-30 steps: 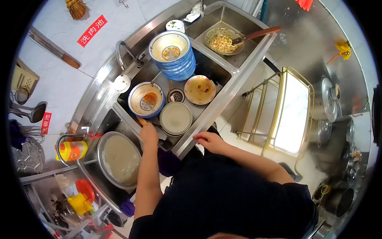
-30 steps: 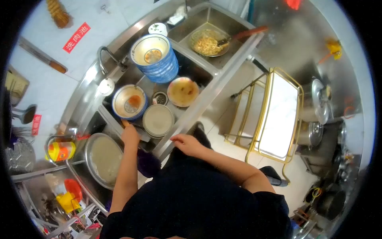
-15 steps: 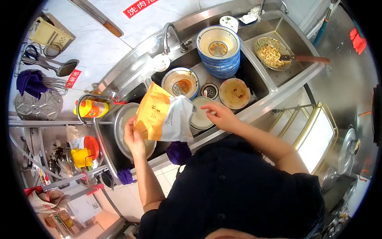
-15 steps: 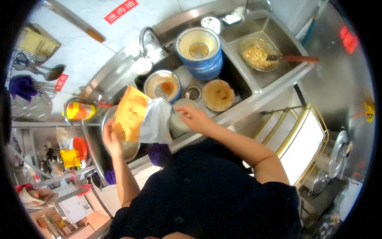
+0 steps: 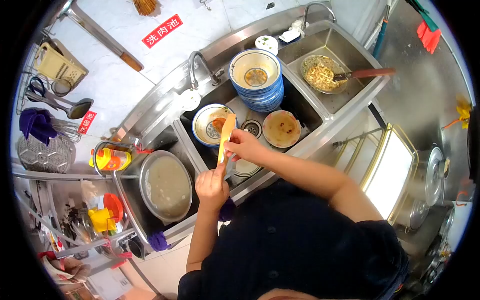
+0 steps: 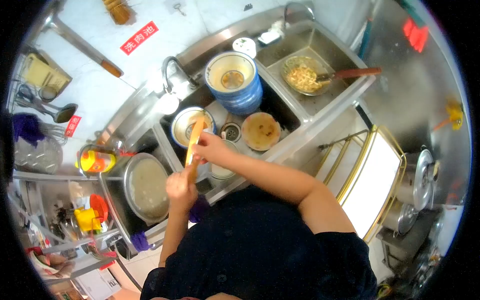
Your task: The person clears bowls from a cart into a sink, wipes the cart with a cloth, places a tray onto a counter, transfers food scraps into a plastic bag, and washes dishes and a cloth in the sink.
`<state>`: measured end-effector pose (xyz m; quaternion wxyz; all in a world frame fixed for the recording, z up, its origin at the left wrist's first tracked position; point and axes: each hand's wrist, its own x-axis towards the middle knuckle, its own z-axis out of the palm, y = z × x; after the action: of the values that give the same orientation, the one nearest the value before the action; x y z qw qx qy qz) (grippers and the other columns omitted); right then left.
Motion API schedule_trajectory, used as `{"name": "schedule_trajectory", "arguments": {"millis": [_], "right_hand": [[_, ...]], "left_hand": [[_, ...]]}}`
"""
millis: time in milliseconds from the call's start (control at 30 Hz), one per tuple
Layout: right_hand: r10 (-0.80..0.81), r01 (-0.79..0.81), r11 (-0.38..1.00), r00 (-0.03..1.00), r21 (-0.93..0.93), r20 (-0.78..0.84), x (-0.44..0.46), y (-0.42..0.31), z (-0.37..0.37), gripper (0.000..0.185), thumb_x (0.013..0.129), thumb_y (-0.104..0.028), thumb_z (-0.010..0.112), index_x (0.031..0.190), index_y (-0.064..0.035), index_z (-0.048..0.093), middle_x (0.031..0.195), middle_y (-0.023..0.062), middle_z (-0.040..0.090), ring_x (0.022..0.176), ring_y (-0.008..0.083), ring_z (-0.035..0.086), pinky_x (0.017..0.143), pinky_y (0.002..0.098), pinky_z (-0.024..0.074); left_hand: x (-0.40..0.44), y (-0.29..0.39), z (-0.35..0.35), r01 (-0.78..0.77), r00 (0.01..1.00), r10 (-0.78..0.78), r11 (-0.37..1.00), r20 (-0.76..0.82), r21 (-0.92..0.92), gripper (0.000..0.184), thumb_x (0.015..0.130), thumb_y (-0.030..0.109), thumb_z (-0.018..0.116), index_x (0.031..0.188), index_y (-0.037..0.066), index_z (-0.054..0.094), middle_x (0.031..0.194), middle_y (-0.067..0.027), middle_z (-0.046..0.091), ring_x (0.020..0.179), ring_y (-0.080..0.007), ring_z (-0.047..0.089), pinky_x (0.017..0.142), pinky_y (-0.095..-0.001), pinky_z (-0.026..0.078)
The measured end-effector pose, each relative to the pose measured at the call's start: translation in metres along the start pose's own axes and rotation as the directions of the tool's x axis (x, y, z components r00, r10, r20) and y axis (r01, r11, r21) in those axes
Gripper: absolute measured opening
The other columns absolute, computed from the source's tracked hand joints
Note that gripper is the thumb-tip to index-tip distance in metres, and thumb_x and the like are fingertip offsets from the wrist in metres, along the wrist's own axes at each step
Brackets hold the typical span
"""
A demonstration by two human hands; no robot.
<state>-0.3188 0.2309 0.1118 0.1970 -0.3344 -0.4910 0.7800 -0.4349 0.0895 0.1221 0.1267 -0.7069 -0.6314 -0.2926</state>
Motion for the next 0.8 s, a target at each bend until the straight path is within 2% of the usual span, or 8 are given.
{"name": "schedule_trajectory", "arguments": {"millis": [167,233,333,433,500,567,667,800], "right_hand": [[-0.047,0.045,0.995,0.999,0.087,0.025,-0.001,0.009,-0.008,0.015,0.086,-0.011,0.058,0.097,-0.0024,0.053,0.081,0.0043,0.060,0.067,0.0094,0.058,0.059,0.0234,0.0508],[-0.084,0.087,0.995,0.995,-0.047,0.049,0.001,0.011,-0.008,0.014,0.085,-0.010,0.059,0.096,-0.0018,0.054,0.080,0.0044,0.059,0.066,0.0096,0.057,0.060,0.0227,0.0495],[-0.227,0.229,0.944,0.973,-0.235,0.036,0.005,0.020,-0.005,0.012,0.083,-0.009,0.060,0.091,-0.0016,0.056,0.077,0.0036,0.059,0.066,0.0098,0.056,0.060,0.0224,0.0475],[-0.363,0.324,0.810,0.932,-0.489,0.016,-0.002,0.014,-0.001,0.011,0.077,-0.011,0.062,0.084,-0.0033,0.059,0.076,0.0055,0.061,0.070,0.0126,0.057,0.065,0.0269,0.0471],[-0.400,0.351,0.815,0.916,-0.460,-0.010,0.000,0.023,0.001,0.015,0.077,-0.015,0.063,0.085,-0.0026,0.059,0.077,0.0080,0.062,0.074,0.0159,0.060,0.069,0.0281,0.0479],[-0.383,0.319,0.867,0.918,-0.384,-0.102,-0.007,0.017,0.007,0.022,0.077,-0.020,0.066,0.085,-0.0018,0.059,0.079,0.0085,0.062,0.077,0.0172,0.060,0.070,0.0287,0.0478],[-0.346,0.276,0.837,0.936,-0.472,-0.066,-0.006,0.025,0.004,0.028,0.077,-0.026,0.067,0.087,-0.0012,0.059,0.082,0.0091,0.063,0.079,0.0187,0.061,0.072,0.0296,0.0477],[-0.270,0.202,0.857,0.960,-0.475,-0.079,0.001,0.030,-0.002,0.032,0.077,-0.031,0.067,0.086,-0.0012,0.060,0.083,0.0099,0.064,0.077,0.0208,0.061,0.069,0.0311,0.0479]], "left_hand": [[-0.001,0.009,0.005,0.235,0.972,-0.232,0.941,0.042,-0.242,0.034,0.070,-0.001,0.056,0.103,0.002,0.051,0.085,-0.0162,0.063,0.070,-0.0267,0.061,0.062,-0.0338,0.048],[-0.005,0.012,0.009,0.449,0.892,-0.424,0.800,0.154,-0.398,0.033,0.075,0.001,0.059,0.106,0.002,0.047,0.086,-0.0176,0.063,0.069,-0.0266,0.062,0.060,-0.0320,0.048],[-0.001,0.007,0.019,0.446,0.889,-0.447,0.804,0.093,-0.394,0.032,0.082,0.007,0.061,0.108,0.002,0.043,0.082,-0.0137,0.063,0.064,-0.0201,0.061,0.059,-0.0274,0.047],[0.000,-0.001,0.026,0.592,0.768,-0.589,0.506,0.251,-0.627,0.027,0.086,0.008,0.059,0.107,0.002,0.042,0.077,-0.0069,0.061,0.063,-0.0132,0.057,0.059,-0.0254,0.046],[0.004,0.003,0.027,0.550,0.807,-0.552,0.571,0.210,-0.609,0.019,0.088,0.006,0.055,0.104,0.002,0.045,0.073,-0.0037,0.058,0.063,-0.0084,0.053,0.056,-0.0239,0.043],[0.005,0.011,0.022,0.566,0.815,-0.538,0.656,0.216,-0.500,0.018,0.087,0.005,0.056,0.103,0.002,0.048,0.072,-0.0077,0.060,0.060,-0.0140,0.057,0.056,-0.0267,0.046],[0.001,0.013,0.028,0.368,0.923,-0.385,0.883,0.001,-0.290,0.022,0.083,0.004,0.058,0.104,0.002,0.050,0.075,-0.0140,0.061,0.060,-0.0246,0.061,0.055,-0.0321,0.048],[-0.002,0.011,0.028,0.230,0.973,-0.226,0.969,0.047,-0.090,0.036,0.079,0.002,0.059,0.114,0.001,0.050,0.080,-0.0182,0.062,0.065,-0.0327,0.061,0.058,-0.0386,0.049]]}}
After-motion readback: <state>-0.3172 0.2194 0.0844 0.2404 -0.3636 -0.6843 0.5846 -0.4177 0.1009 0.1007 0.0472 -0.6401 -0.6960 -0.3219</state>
